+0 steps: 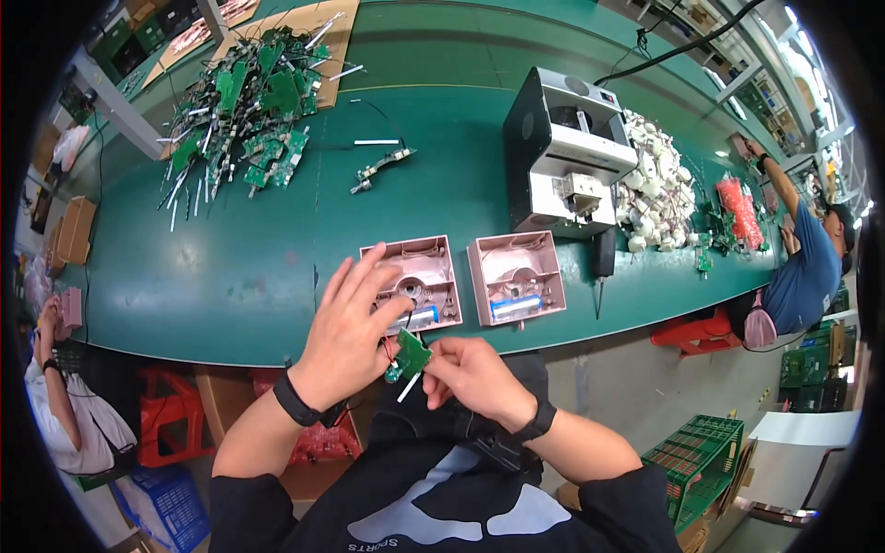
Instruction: Assembling electronic components into plastic housings using an electric screwdriver.
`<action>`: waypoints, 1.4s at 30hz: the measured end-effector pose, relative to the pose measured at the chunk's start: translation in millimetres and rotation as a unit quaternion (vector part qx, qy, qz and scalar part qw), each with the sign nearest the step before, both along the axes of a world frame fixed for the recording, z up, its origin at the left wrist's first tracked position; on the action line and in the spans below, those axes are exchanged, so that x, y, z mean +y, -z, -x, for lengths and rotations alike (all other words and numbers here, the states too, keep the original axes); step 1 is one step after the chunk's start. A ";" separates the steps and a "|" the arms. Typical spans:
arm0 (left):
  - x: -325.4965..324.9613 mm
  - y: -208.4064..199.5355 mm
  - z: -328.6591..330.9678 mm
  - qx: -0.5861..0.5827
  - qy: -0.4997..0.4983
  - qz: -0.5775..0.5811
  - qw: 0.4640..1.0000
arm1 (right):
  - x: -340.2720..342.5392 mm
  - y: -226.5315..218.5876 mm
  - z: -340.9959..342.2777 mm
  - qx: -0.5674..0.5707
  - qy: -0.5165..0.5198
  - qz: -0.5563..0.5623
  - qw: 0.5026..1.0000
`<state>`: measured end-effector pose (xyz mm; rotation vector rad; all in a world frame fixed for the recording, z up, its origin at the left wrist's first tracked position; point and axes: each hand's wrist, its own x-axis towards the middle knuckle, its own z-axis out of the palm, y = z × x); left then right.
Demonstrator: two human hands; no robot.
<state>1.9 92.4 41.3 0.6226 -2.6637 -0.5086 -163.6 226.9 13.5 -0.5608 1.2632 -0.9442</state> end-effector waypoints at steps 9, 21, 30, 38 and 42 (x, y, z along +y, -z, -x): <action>-16.2 -0.6 31.2 -0.017 -0.020 0.019 0.999 | -3.8 5.7 0.2 0.461 -0.054 0.209 0.861; -6.8 -12.0 26.9 -0.070 -0.025 0.019 0.997 | 18.0 -41.6 19.1 0.551 -0.159 0.283 0.768; -87.7 -73.7 1.6 -0.041 0.188 -0.167 0.967 | 60.7 -53.0 77.0 0.463 -0.109 0.195 0.858; -175.8 8.8 47.6 0.019 -0.094 0.008 0.995 | 63.8 -69.5 67.9 0.352 -0.039 0.186 0.916; -159.8 -23.3 60.9 0.140 -0.088 0.071 0.984 | 58.9 -84.5 81.0 0.404 0.020 0.247 0.881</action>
